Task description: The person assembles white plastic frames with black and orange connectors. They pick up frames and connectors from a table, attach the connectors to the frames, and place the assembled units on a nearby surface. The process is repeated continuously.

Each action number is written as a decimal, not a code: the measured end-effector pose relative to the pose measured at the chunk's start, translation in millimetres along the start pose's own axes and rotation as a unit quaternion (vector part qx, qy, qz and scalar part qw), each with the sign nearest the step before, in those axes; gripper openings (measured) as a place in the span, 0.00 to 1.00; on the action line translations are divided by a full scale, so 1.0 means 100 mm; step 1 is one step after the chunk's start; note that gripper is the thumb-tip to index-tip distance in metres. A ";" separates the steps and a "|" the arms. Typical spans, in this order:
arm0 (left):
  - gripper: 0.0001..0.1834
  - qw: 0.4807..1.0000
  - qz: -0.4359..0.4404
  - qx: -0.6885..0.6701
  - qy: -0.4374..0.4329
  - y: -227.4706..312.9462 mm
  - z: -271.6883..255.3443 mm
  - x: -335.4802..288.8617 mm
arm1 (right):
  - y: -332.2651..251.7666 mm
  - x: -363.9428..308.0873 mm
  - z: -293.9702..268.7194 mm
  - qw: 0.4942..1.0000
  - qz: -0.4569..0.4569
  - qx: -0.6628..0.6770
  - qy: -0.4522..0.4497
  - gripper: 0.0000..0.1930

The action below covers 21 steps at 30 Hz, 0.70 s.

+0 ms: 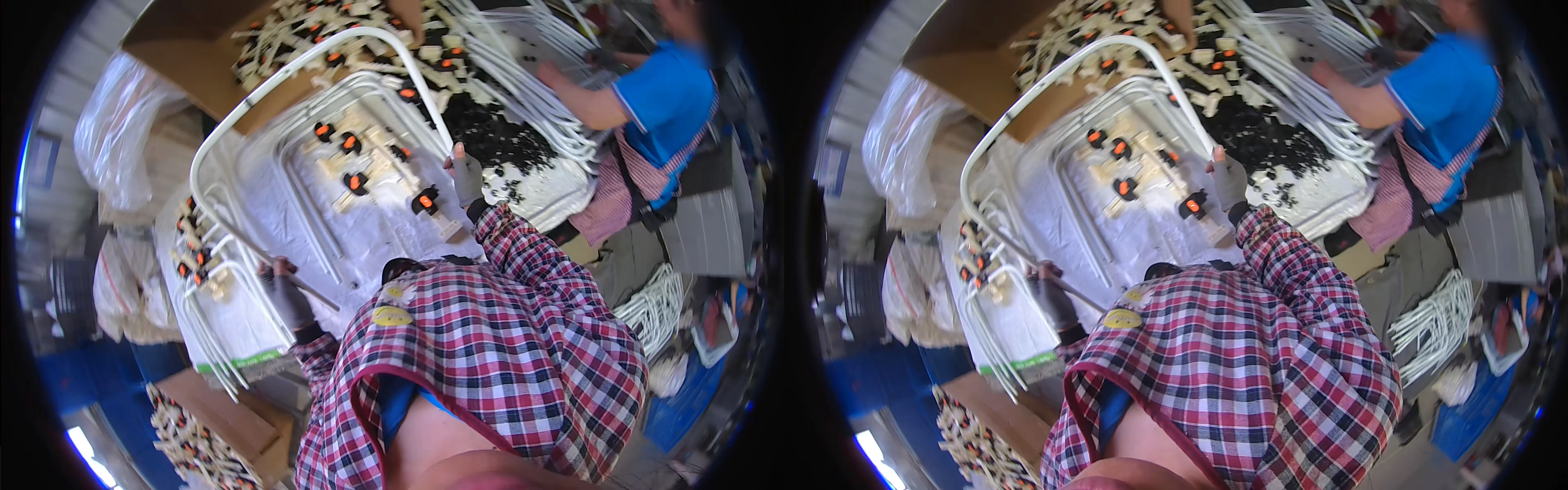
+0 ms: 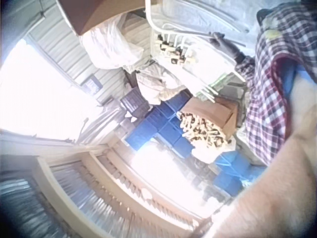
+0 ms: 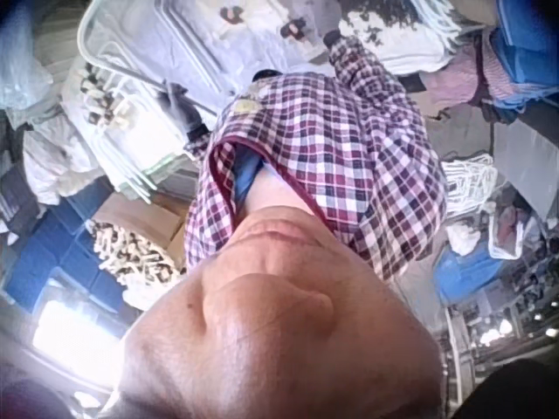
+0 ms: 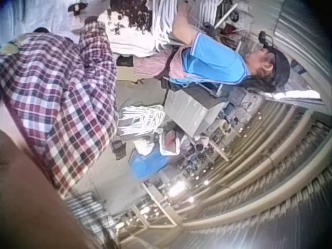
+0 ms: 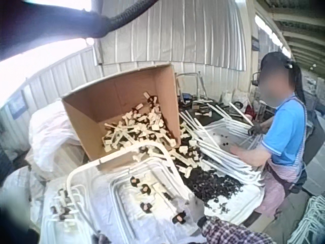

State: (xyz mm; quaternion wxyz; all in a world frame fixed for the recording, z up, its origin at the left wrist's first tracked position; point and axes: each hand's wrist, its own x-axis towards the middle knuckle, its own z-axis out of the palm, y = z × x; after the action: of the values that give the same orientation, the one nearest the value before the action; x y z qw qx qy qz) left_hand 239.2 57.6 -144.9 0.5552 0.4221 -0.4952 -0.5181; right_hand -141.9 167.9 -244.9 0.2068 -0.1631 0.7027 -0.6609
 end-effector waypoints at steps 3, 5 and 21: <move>0.27 0.993 0.069 -0.064 -0.078 0.49 0.32 0.40 | -0.19 0.04 -0.35 0.999 -0.021 -0.029 0.035 0.41; 0.26 0.985 0.106 0.058 -0.125 0.93 0.61 0.61 | -0.20 0.07 -0.69 0.997 -0.027 -0.069 0.038 0.41; 0.12 0.831 0.102 0.429 -0.339 0.24 1.00 1.99 | 0.78 -0.17 -1.58 0.882 0.152 -0.412 0.171 0.22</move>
State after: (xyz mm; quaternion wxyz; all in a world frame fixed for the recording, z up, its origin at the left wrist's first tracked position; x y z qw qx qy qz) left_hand 138.6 -133.0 -83.6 0.1655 0.3623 -0.8651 -0.3049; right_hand -203.6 318.3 -315.3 0.0951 -0.0089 0.9523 -0.2897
